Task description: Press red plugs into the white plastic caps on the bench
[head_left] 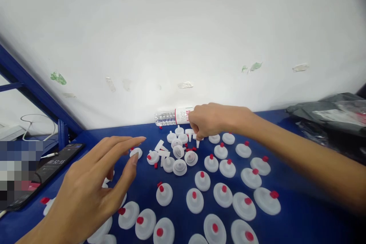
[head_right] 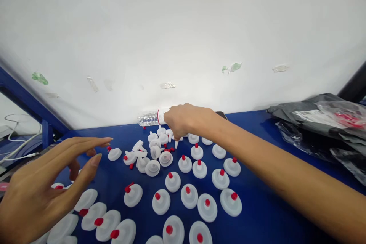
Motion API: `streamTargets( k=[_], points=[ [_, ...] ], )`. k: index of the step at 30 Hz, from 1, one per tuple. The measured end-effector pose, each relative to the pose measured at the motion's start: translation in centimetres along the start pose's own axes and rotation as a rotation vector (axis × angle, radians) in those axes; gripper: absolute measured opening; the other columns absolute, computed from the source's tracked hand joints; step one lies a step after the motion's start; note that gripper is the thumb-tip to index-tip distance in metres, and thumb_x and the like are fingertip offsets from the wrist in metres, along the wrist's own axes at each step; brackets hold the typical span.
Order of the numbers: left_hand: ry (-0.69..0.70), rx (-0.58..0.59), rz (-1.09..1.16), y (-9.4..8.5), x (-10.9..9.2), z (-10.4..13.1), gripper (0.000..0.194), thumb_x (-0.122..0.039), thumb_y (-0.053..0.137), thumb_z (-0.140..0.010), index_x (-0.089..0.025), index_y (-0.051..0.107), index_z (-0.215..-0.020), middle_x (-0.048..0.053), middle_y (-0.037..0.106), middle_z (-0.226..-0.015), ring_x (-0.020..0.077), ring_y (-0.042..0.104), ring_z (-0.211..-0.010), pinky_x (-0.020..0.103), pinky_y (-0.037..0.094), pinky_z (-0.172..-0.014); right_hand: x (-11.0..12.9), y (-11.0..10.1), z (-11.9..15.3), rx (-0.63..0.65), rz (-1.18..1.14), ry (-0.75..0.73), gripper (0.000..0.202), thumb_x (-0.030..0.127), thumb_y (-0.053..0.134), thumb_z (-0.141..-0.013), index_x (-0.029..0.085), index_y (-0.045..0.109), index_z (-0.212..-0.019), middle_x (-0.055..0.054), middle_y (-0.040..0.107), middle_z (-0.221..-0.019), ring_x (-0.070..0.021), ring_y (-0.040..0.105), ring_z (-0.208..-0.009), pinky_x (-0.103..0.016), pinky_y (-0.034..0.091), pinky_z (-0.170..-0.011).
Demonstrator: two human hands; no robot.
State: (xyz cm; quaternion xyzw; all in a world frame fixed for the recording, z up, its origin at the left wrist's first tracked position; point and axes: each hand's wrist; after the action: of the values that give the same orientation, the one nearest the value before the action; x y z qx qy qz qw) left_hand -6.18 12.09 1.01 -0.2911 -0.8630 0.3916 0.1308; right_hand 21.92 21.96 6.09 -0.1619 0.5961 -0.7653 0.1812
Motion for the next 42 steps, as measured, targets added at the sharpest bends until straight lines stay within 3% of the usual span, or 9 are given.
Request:
streamTargets(
  k=[3, 7, 12, 16, 21, 25, 30, 38, 42],
  points=[
    [0.000, -0.002, 0.002, 0.0, 0.0, 0.1, 0.028, -0.035, 0.056, -0.105, -0.034, 0.065, -0.132, -0.001, 0.070, -0.117, 0.0102, 0.059, -0.065, 0.027, 0.048, -0.061, -0.2, -0.6, 0.5, -0.048, -0.002, -0.006, 0.008, 0.022, 0.079, -0.076, 0.019, 0.072, -0.073, -0.009, 0.073, -0.077, -0.0247, 0.066, -0.071, -0.036, 0.041, -0.060],
    [0.000, 0.000, -0.021, -0.2, -0.3, -0.1, 0.038, -0.038, 0.057, -0.105, -0.033, 0.059, -0.143, -0.003, 0.071, -0.111, 0.0065, 0.050, -0.051, 0.026, 0.049, -0.058, -0.4, -2.2, 1.7, -0.088, -0.127, -0.141, 0.018, 0.037, 0.074, -0.090, 0.022, 0.074, -0.081, -0.005, 0.077, -0.082, -0.0201, 0.068, -0.073, -0.033, 0.044, -0.062],
    [0.073, 0.079, -0.019, -0.3, -0.6, 0.1, 0.053, -0.055, 0.062, -0.103, -0.036, 0.050, -0.151, -0.001, 0.073, -0.113, 0.0089, 0.058, -0.055, 0.024, 0.052, -0.055, 1.5, -2.2, 1.7, 0.123, -0.714, -0.633, 0.024, 0.042, 0.065, -0.103, 0.020, 0.075, -0.107, -0.004, 0.081, -0.108, -0.0133, 0.071, -0.086, -0.024, 0.050, -0.069],
    [0.084, 0.074, -0.012, -0.5, -0.2, 0.8, 0.038, -0.054, 0.050, -0.109, -0.041, 0.055, -0.145, -0.003, 0.075, -0.113, 0.0137, 0.071, -0.074, 0.028, 0.059, -0.076, 2.9, -1.4, 1.2, 0.229, -0.827, -0.775, 0.025, 0.041, 0.065, -0.104, 0.018, 0.071, -0.112, -0.005, 0.080, -0.114, -0.0093, 0.071, -0.081, -0.021, 0.051, -0.071],
    [0.075, 0.030, -0.079, -1.0, -0.3, 0.5, 0.037, -0.042, 0.058, -0.108, -0.041, 0.058, -0.145, -0.003, 0.073, -0.109, 0.0087, 0.059, -0.060, 0.026, 0.053, -0.066, 2.4, -1.2, 1.1, 0.031, -0.468, -0.495, 0.032, 0.049, 0.066, -0.101, 0.022, 0.077, -0.114, -0.004, 0.082, -0.104, -0.0150, 0.073, -0.082, -0.025, 0.051, -0.068],
    [0.043, 0.003, -0.095, -0.8, -0.5, 0.1, 0.041, -0.032, 0.064, -0.105, -0.032, 0.059, -0.146, -0.001, 0.066, -0.095, 0.0102, 0.057, -0.061, 0.027, 0.049, -0.062, 1.6, -0.3, 0.6, -0.086, -0.066, -0.164, 0.010, 0.023, 0.078, -0.084, 0.017, 0.081, -0.091, -0.011, 0.080, -0.092, -0.0228, 0.070, -0.076, -0.032, 0.044, -0.061],
    [0.084, -0.040, -0.059, -0.3, 0.1, 0.2, 0.046, -0.030, 0.065, -0.102, -0.029, 0.062, -0.148, 0.001, 0.065, -0.094, 0.0105, 0.052, -0.058, 0.029, 0.049, -0.059, 1.9, 0.6, 0.1, 0.057, -0.014, -0.115, 0.014, 0.017, 0.078, -0.077, 0.019, 0.083, -0.090, -0.007, 0.078, -0.085, -0.0201, 0.068, -0.067, -0.030, 0.043, -0.055],
    [0.095, -0.004, -0.044, -0.2, -0.1, 0.2, 0.044, -0.028, 0.065, -0.103, -0.027, 0.060, -0.147, 0.003, 0.068, -0.103, 0.0095, 0.056, -0.061, 0.028, 0.050, -0.061, 2.5, 1.4, -0.1, 0.010, 0.059, -0.143, 0.035, -0.002, 0.063, -0.067, 0.011, 0.079, -0.096, -0.012, 0.076, -0.086, -0.0225, 0.066, -0.069, -0.032, 0.035, -0.053],
    [0.096, 0.013, -0.052, -0.2, -0.1, -0.1, 0.035, -0.033, 0.064, -0.103, -0.028, 0.063, -0.138, 0.001, 0.070, -0.102, 0.0078, 0.053, -0.054, 0.026, 0.048, -0.056, 1.7, 0.9, 0.1, -0.020, -0.009, -0.154, 0.019, 0.002, 0.064, -0.073, 0.013, 0.076, -0.082, -0.010, 0.075, -0.078, -0.0216, 0.065, -0.065, -0.032, 0.037, -0.054]
  ],
)
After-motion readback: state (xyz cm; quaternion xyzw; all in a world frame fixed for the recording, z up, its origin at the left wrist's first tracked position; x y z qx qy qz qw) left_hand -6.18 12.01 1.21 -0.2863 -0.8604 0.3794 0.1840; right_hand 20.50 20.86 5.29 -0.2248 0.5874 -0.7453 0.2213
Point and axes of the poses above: each hand's wrist, its own z-axis away from the middle knuckle, its own y-axis out of the palm, x = y × z
